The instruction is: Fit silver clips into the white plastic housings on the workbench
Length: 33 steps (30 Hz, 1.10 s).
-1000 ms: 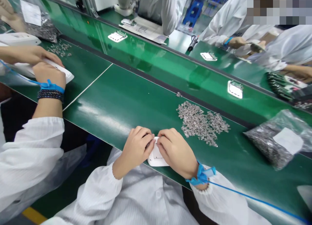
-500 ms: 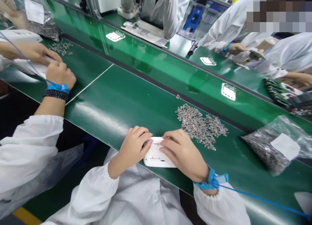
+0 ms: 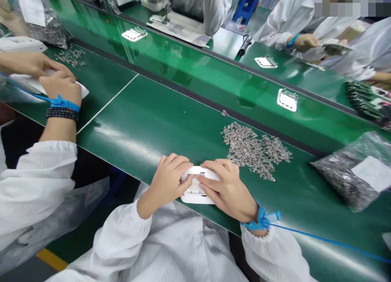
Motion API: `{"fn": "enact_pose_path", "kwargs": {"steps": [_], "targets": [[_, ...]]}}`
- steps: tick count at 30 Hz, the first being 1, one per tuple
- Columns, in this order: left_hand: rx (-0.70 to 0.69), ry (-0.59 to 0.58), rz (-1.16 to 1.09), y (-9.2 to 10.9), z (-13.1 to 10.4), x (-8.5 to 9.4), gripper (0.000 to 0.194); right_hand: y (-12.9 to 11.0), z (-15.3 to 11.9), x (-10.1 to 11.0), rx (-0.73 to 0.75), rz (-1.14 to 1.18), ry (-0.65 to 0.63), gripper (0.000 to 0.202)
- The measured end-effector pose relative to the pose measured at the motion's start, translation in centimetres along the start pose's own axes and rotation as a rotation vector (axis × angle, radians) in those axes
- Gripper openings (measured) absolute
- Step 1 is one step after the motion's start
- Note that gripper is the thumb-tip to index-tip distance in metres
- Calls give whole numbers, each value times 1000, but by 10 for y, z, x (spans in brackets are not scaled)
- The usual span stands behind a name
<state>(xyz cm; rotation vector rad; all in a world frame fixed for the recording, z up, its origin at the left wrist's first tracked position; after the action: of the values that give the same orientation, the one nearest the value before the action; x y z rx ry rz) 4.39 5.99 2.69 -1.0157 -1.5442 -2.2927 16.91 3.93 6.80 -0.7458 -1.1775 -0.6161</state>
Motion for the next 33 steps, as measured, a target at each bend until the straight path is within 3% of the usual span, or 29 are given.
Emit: {"fn": "enact_pose_path", "kwargs": {"steps": [7, 12, 19, 33], "targets": [[-29, 28, 55, 6, -1, 0, 14, 0, 4, -2, 6, 35, 0, 20], [-67, 91, 129, 14, -4, 2, 19, -2, -1, -1, 8, 32, 81, 20], [-21, 69, 28, 9, -2, 2, 14, -6, 1, -1, 1, -4, 83, 18], [-44, 133, 36, 10, -4, 6, 17, -4, -4, 0, -31, 19, 185, 16]]}}
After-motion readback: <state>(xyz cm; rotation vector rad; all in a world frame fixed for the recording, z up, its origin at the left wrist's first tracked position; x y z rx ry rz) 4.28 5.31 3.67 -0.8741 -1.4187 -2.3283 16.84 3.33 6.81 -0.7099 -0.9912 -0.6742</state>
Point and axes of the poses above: each hand's wrist, its own z-axis towards the middle knuckle, its own x-axis out of the back of the hand, y = z × x, the point moved 9 cm from there along z, towards the middle knuckle, and after that the axes turned 11 degrees about -z, right-handed, at the moved point
